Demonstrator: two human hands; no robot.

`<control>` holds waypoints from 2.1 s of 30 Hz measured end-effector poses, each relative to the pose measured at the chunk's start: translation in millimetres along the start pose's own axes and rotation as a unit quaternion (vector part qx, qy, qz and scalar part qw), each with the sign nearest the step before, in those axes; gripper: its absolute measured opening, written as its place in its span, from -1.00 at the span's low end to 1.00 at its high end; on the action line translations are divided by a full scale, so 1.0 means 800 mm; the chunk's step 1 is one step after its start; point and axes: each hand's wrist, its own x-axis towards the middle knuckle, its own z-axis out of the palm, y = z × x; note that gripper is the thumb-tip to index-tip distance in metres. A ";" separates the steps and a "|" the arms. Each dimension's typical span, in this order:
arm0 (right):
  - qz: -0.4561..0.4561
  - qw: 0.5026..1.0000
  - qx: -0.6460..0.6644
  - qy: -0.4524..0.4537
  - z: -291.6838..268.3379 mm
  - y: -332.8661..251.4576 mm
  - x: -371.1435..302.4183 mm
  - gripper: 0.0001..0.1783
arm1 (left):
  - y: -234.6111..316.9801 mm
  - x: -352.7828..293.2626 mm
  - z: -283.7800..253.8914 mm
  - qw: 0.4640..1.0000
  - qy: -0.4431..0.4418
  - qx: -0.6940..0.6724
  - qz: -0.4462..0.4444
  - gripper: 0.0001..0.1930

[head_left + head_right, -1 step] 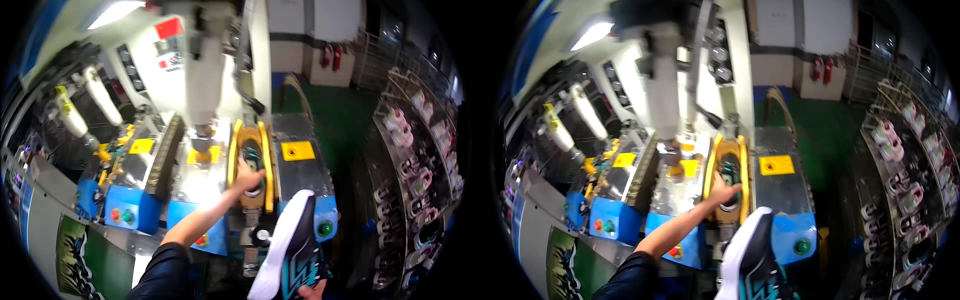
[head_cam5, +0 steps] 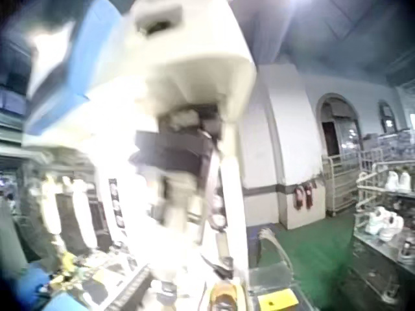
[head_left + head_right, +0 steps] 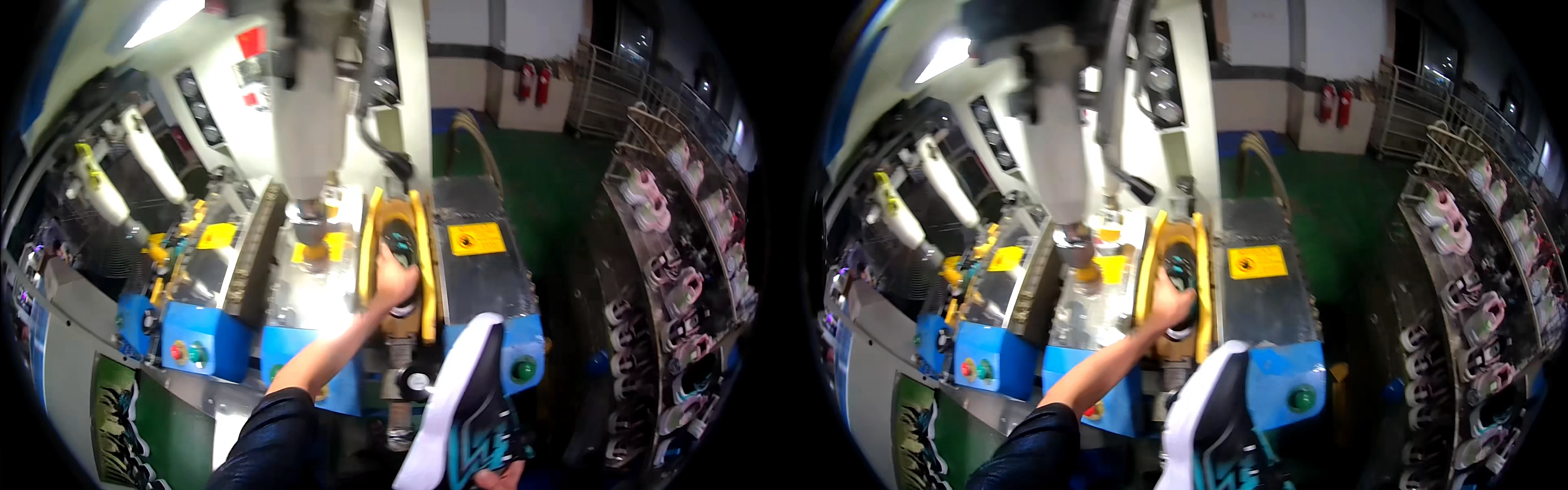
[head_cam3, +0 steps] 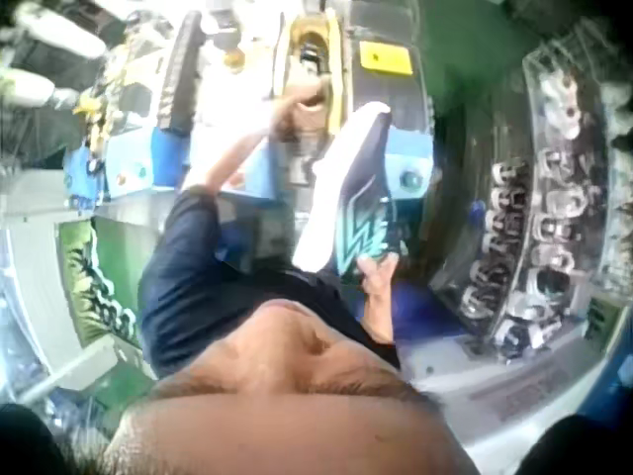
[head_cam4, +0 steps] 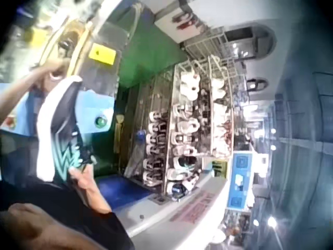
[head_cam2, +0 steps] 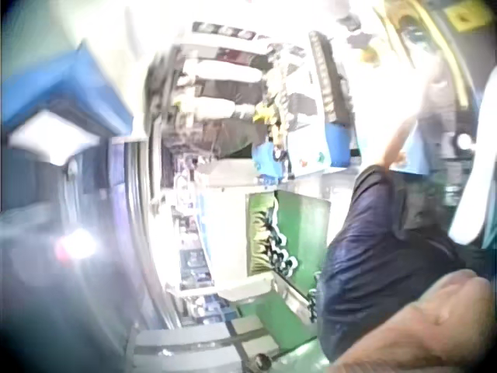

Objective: The person places shoes into a processing machine and then moves them onto a conveyor belt.

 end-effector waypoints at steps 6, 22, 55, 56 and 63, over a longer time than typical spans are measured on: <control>0.044 0.999 -0.001 0.000 -0.007 0.032 0.029 -0.45 | 0.011 0.056 0.015 0.995 -0.095 0.032 -0.012 -0.17; 0.253 0.942 -0.174 -0.136 0.193 -0.104 0.403 -0.72 | -0.123 -0.448 -0.310 0.806 0.053 -0.536 -0.245 -0.02; -0.480 0.413 -0.718 -0.288 0.405 0.217 0.186 -0.38 | -0.323 -0.501 -0.326 0.812 -0.016 -0.472 -0.343 -0.70; -0.473 0.457 -0.685 -0.313 0.405 0.216 0.191 -0.39 | -0.325 -0.512 -0.331 0.918 -0.019 -0.339 -0.205 -0.71; -0.423 0.667 -0.370 -0.488 0.353 0.304 0.052 -0.49 | -0.329 -0.571 -0.356 0.735 0.189 -0.521 -0.390 -0.57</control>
